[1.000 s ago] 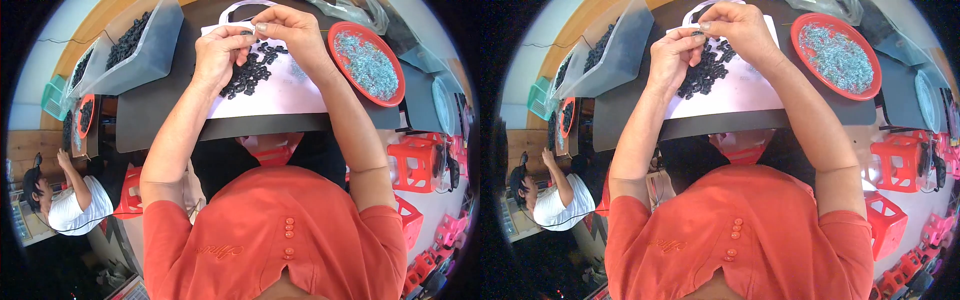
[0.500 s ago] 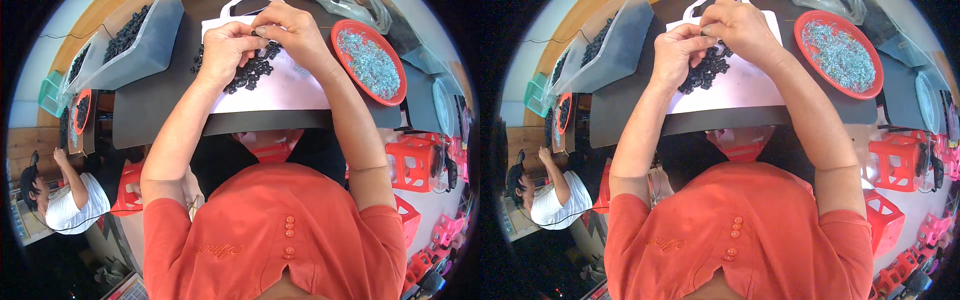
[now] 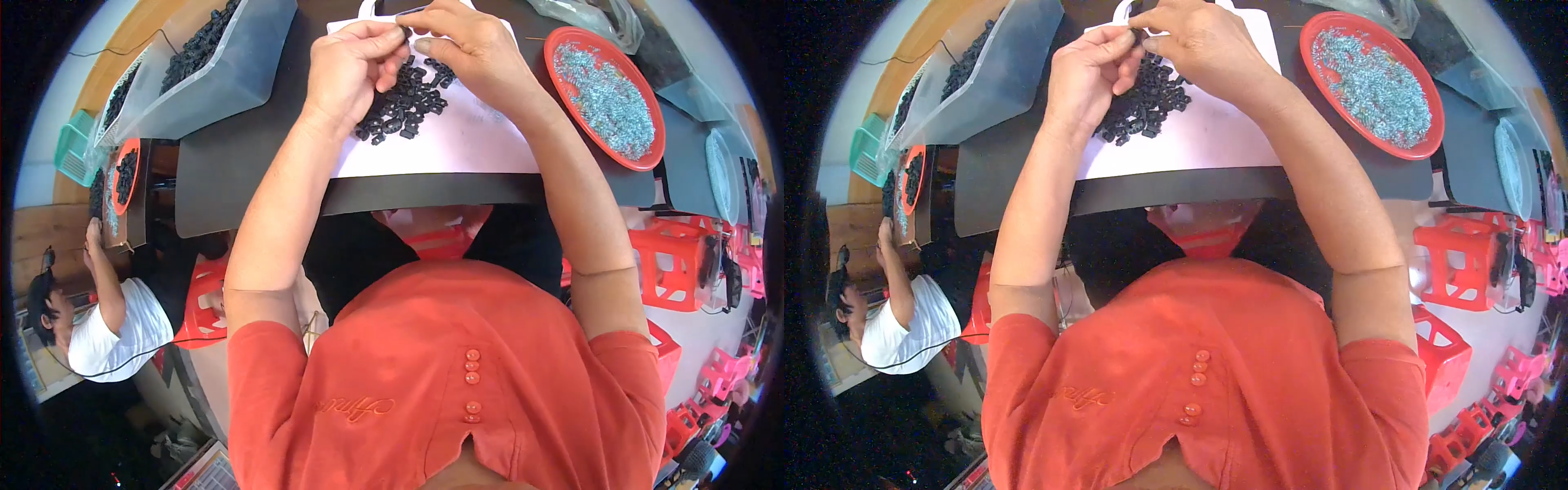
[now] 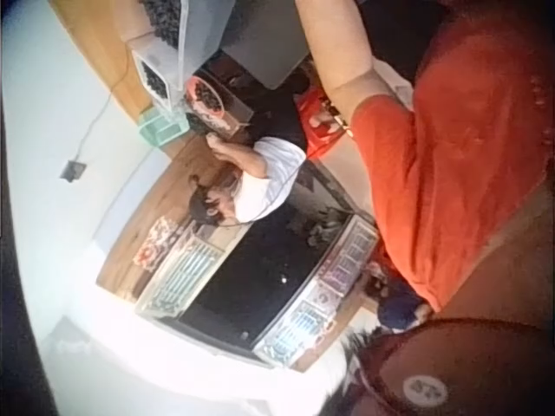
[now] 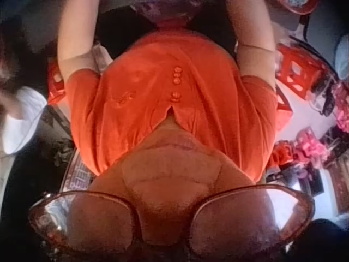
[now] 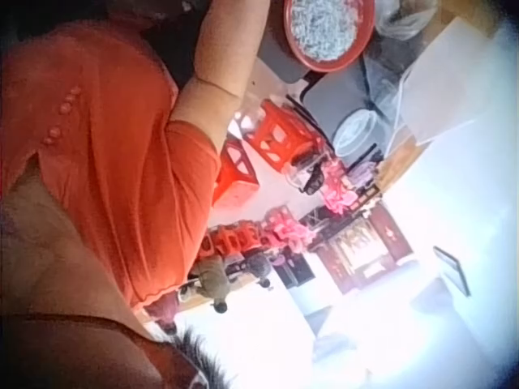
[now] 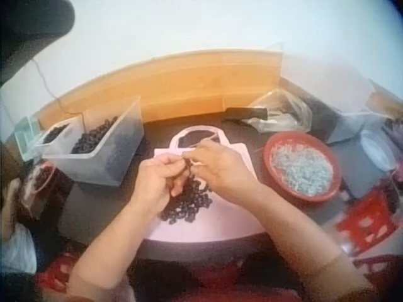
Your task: The recorder is manually assembling small silver jewelry components onto black plastic base pieces.
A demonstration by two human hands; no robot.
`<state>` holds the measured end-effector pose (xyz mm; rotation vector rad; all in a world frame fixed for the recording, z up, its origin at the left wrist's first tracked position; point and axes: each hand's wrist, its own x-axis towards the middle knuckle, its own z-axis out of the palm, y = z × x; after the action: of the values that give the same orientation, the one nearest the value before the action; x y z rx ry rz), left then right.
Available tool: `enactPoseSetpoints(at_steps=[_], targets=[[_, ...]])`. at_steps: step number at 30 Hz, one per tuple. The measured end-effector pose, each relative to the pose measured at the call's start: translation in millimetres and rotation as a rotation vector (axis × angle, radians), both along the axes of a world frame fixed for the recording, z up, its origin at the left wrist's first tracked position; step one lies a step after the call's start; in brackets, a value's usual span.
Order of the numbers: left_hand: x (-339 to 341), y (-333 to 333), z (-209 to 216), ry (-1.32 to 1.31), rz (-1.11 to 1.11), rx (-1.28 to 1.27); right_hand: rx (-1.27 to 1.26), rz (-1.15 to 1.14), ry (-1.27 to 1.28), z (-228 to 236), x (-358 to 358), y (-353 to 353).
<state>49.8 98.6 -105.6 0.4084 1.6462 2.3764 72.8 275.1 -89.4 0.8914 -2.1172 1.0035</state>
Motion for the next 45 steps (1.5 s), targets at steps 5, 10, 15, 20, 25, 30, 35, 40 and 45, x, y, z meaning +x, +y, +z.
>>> enactPoseSetpoints(at_steps=[5,10,15,20,25,30,35,40,45], targets=[[-10,-6,4,0.012,0.123,0.062,0.005,-0.240,-0.279,-8,-14,24],[-10,-8,-1,0.014,0.162,0.063,0.408,-0.488,-0.243,-10,-25,5],[-7,-7,-1,-0.004,0.167,0.031,0.709,-0.542,-0.308,-26,-47,-7],[-12,-7,-6,0.008,0.171,0.036,0.714,-0.537,-0.316,-32,-60,-8],[-13,-7,-5,-0.004,0.224,0.035,0.712,-0.539,-0.183,-40,-57,-4],[-13,-7,-5,0.034,0.254,0.026,0.740,-0.502,-0.182,-34,-46,-4],[-14,-6,-8,0.030,0.260,0.020,0.675,-0.474,-0.203,-29,-47,-3],[-16,-6,-6,0.067,0.362,0.132,0.313,-0.116,-0.296,2,-12,-28],[-14,-9,-6,-0.084,0.226,0.268,0.182,0.001,-0.265,3,8,-59]])
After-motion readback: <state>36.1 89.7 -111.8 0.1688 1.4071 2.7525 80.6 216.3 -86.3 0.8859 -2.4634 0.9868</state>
